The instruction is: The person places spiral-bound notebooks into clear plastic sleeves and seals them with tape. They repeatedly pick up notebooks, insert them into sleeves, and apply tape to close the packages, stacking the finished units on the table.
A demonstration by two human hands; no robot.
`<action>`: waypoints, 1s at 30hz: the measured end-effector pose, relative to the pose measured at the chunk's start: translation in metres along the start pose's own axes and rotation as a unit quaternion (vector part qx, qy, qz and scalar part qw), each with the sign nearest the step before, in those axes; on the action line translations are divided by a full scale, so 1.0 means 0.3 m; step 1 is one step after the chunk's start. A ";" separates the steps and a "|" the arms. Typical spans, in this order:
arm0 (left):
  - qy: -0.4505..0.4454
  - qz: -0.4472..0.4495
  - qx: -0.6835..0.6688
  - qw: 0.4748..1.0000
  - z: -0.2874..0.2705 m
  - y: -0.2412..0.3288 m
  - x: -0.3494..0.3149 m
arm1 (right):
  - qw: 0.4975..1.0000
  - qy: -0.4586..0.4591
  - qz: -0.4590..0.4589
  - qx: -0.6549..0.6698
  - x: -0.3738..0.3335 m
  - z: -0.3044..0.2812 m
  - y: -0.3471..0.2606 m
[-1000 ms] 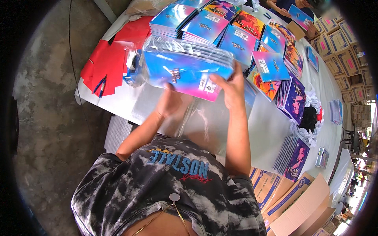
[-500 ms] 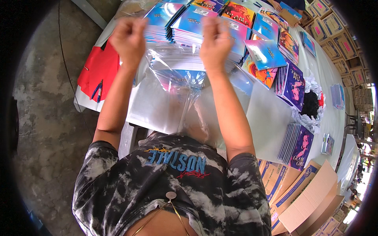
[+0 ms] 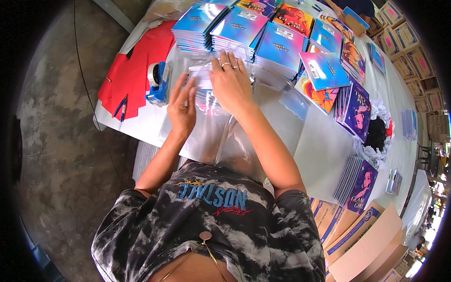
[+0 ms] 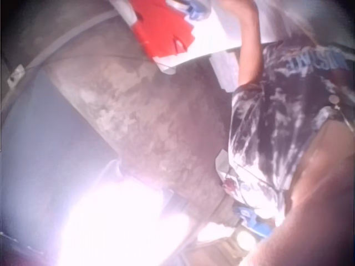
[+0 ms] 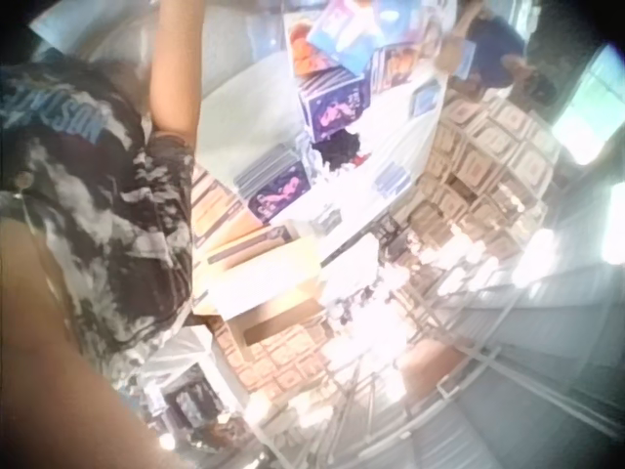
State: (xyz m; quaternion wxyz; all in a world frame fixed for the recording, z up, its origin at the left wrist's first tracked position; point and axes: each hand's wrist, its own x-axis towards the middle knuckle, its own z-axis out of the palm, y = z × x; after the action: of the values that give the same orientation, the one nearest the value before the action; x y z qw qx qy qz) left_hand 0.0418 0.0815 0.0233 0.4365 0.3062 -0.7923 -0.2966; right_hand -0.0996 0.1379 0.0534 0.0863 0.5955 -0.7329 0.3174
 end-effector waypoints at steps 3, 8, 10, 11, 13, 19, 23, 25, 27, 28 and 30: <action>0.006 0.142 0.201 0.969 0.008 0.059 0.025 | 0.963 0.220 -0.038 0.150 -0.022 -0.014 0.017; -0.098 0.154 0.196 0.963 0.050 0.122 0.036 | 0.960 0.250 0.127 0.001 -0.155 -0.031 0.012; -0.130 0.156 0.179 0.963 0.064 0.136 0.037 | 0.986 0.149 0.069 -0.005 -0.174 -0.040 0.022; -0.146 0.145 0.149 0.967 0.061 0.145 0.043 | 0.990 0.135 0.039 0.001 -0.169 -0.038 0.020; -0.202 0.022 0.019 0.979 0.016 0.155 0.094 | 0.994 0.111 0.002 0.017 -0.158 -0.033 0.001; -0.240 0.043 -0.024 0.969 0.022 0.085 0.438 | 0.994 0.100 -0.022 0.031 -0.152 -0.029 -0.007; -0.182 -0.008 -0.248 0.951 -0.057 0.104 0.604 | 0.994 0.105 -0.013 0.034 -0.163 -0.034 -0.012; -0.132 0.009 -0.155 0.979 -0.063 0.127 0.582 | 0.993 0.111 -0.016 0.034 -0.163 -0.023 -0.017; -0.230 0.066 0.023 0.971 -0.002 0.080 0.466 | 0.990 0.134 -0.011 0.050 -0.154 -0.008 -0.016; -0.292 0.072 0.082 0.950 0.027 0.073 0.416 | 0.986 0.156 0.002 0.063 -0.154 0.004 -0.008; -0.322 0.056 0.070 0.942 0.014 0.119 0.301 | 0.963 0.230 0.053 0.132 -0.139 0.004 -0.011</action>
State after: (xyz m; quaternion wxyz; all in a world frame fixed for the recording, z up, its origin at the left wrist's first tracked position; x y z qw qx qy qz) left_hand -0.0089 0.0378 0.0939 0.1515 0.1791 -0.9252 -0.2984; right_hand -0.0848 0.1710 0.0326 0.1562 0.4729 -0.6757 0.5435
